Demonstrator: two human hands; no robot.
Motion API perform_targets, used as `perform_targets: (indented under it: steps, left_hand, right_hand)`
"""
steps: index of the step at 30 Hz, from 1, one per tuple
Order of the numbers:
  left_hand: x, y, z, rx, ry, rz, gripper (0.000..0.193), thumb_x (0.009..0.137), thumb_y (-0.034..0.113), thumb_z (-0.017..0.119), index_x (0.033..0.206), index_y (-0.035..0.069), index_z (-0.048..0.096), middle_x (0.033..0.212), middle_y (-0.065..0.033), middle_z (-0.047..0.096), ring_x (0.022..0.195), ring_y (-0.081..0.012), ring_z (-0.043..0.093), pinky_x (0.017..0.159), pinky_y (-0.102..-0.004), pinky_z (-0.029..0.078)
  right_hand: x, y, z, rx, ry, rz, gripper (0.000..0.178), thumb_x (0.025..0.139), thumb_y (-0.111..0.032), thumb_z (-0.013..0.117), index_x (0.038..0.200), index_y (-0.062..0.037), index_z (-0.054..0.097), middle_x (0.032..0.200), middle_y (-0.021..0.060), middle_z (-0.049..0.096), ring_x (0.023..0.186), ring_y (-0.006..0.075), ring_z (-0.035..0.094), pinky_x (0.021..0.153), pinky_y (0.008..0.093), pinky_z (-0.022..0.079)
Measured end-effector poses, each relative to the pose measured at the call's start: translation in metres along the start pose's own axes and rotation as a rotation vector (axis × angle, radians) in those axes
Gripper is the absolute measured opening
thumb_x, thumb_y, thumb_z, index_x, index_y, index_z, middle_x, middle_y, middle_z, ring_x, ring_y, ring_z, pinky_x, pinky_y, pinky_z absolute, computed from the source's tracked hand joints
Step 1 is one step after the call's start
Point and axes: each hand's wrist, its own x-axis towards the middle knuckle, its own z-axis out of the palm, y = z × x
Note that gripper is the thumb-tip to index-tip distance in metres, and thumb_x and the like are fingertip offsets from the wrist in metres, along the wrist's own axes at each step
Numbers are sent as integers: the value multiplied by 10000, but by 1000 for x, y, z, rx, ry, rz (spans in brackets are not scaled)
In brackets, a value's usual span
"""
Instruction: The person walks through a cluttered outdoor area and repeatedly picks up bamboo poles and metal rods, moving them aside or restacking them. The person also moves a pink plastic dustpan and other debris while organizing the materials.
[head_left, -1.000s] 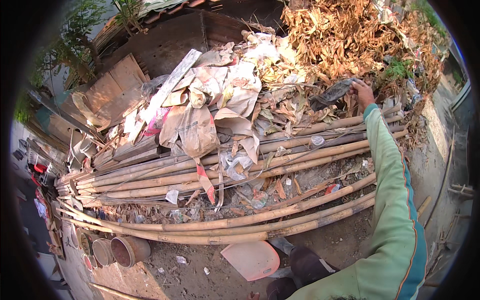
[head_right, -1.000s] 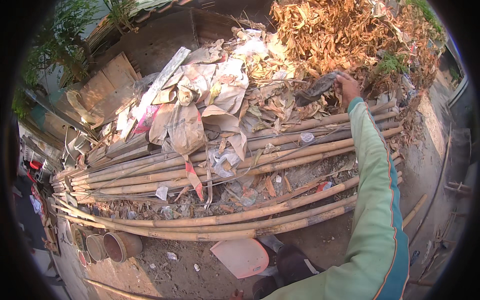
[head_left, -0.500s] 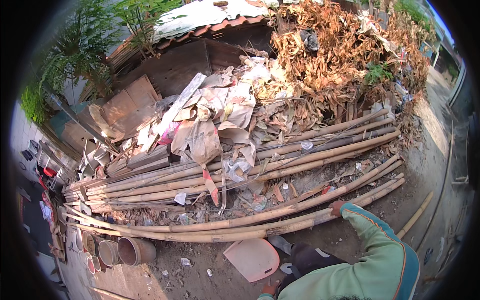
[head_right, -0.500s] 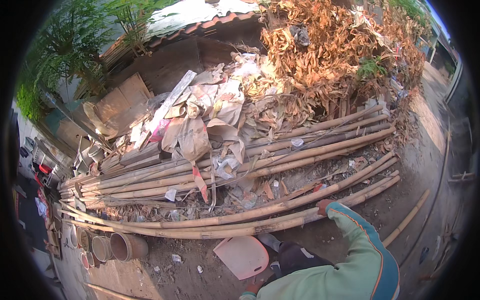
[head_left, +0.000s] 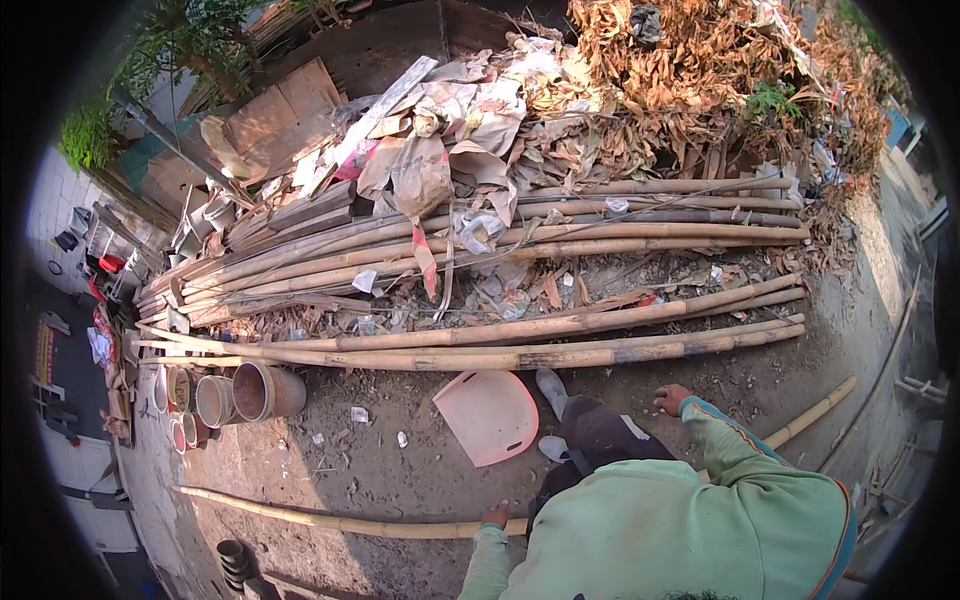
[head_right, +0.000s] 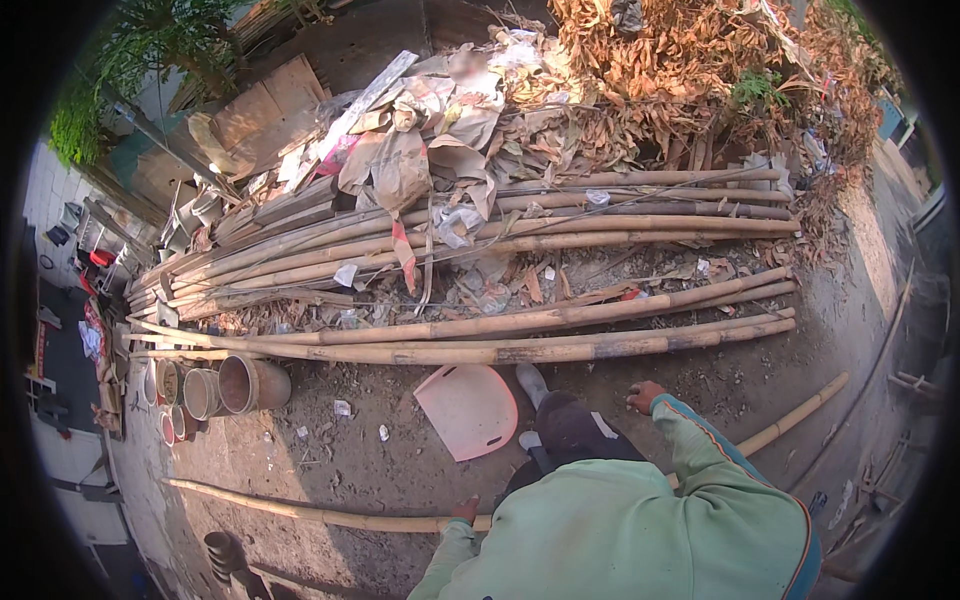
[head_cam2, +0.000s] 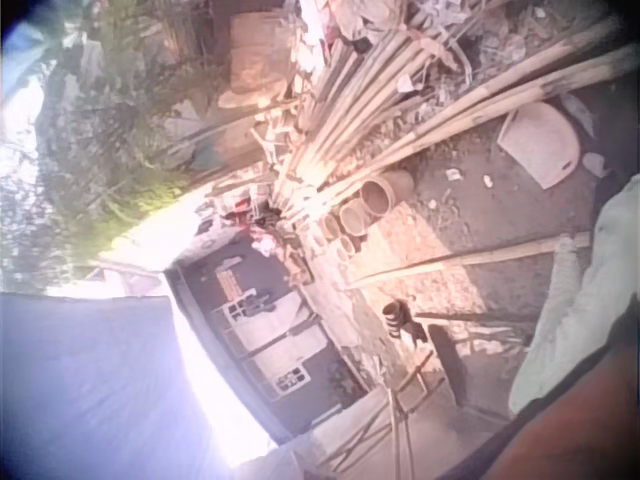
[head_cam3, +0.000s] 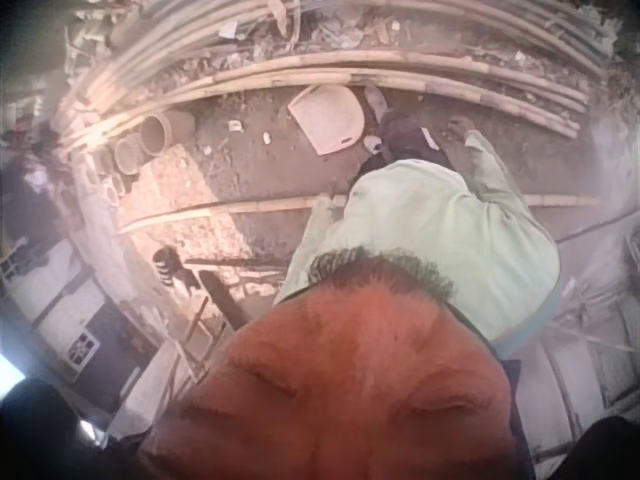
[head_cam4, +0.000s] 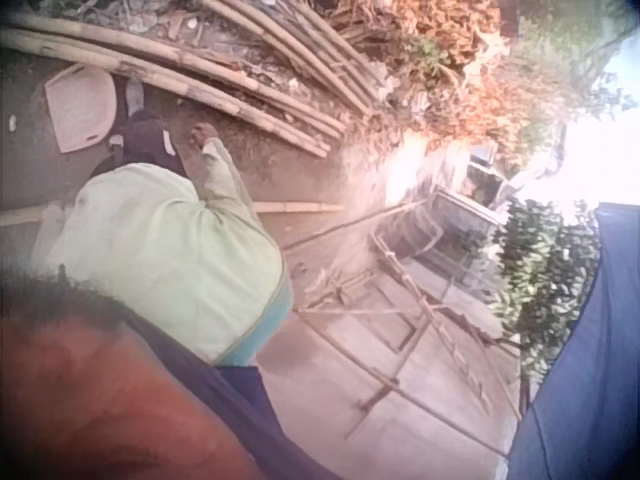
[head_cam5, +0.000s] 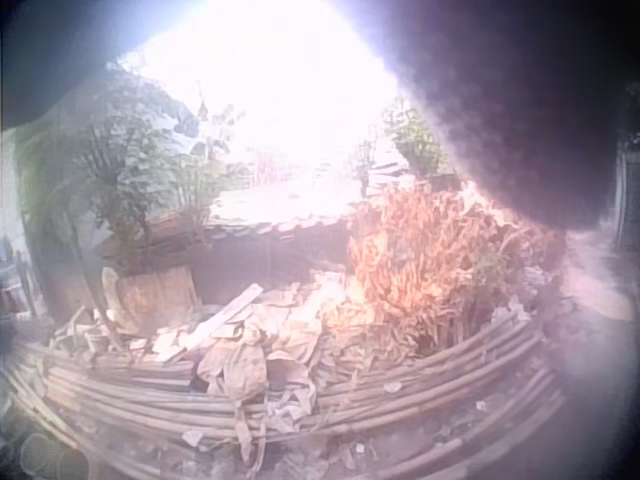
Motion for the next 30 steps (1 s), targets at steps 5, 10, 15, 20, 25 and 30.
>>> perform_targets:
  steps: [5, 10, 15, 20, 25, 30]
  left_hand:
    - [28, -7, -36, -333, 64, -40, 639, 895, 449, 605, 1381, 55, 474, 1339, -147, 545, 1158, -278, 585, 867, -407, 485]
    - [19, -2, -24, -493, 214, -82, 577, 907, 443, 591, 1350, 80, 519, 1267, -125, 592, 1104, -262, 609, 772, -386, 502]
    - [-28, 26, 41, -271, 88, -111, 684, 870, 533, 552, 1322, 20, 546, 1312, -214, 565, 1204, -341, 554, 1013, -395, 414]
    - [-46, 17, 90, -10, 57, -160, 741, 864, 589, 509, 1342, 23, 526, 1400, -207, 486, 1286, -364, 475, 1083, -415, 353]
    - [-61, 106, 138, -107, 112, -142, 772, 860, 600, 511, 1371, 22, 491, 1395, -218, 490, 1316, -351, 447, 1097, -411, 334]
    - [-91, 235, 192, -41, 123, 34, 726, 875, 563, 525, 1356, 20, 509, 1367, -215, 521, 1302, -352, 465, 1087, -410, 344]
  right_hand:
    - [-15, -48, -52, 80, 94, -221, 492, 788, -301, 653, 1173, 5, 647, 1186, 204, 643, 1125, 326, 610, 976, 380, 459]
    - [-21, -22, -30, 31, 32, -245, 503, 798, -276, 653, 1201, 23, 622, 1171, 205, 652, 1111, 332, 619, 978, 378, 457]
    - [-49, 60, -25, 198, -64, -59, 485, 811, -235, 661, 1219, 23, 616, 1076, 191, 686, 961, 285, 660, 887, 372, 494]
    - [-49, 174, -9, 463, -104, 74, 428, 850, -168, 641, 1234, 17, 606, 943, 130, 699, 775, 195, 659, 661, 344, 520]
    - [-69, 304, -19, 684, -179, 280, 470, 887, -208, 607, 1316, -32, 535, 1043, 131, 664, 813, 243, 672, 610, 380, 529]
    - [-89, 418, -38, 880, -107, 442, 476, 894, -204, 591, 1333, -41, 509, 1043, 121, 653, 829, 269, 667, 624, 410, 536]
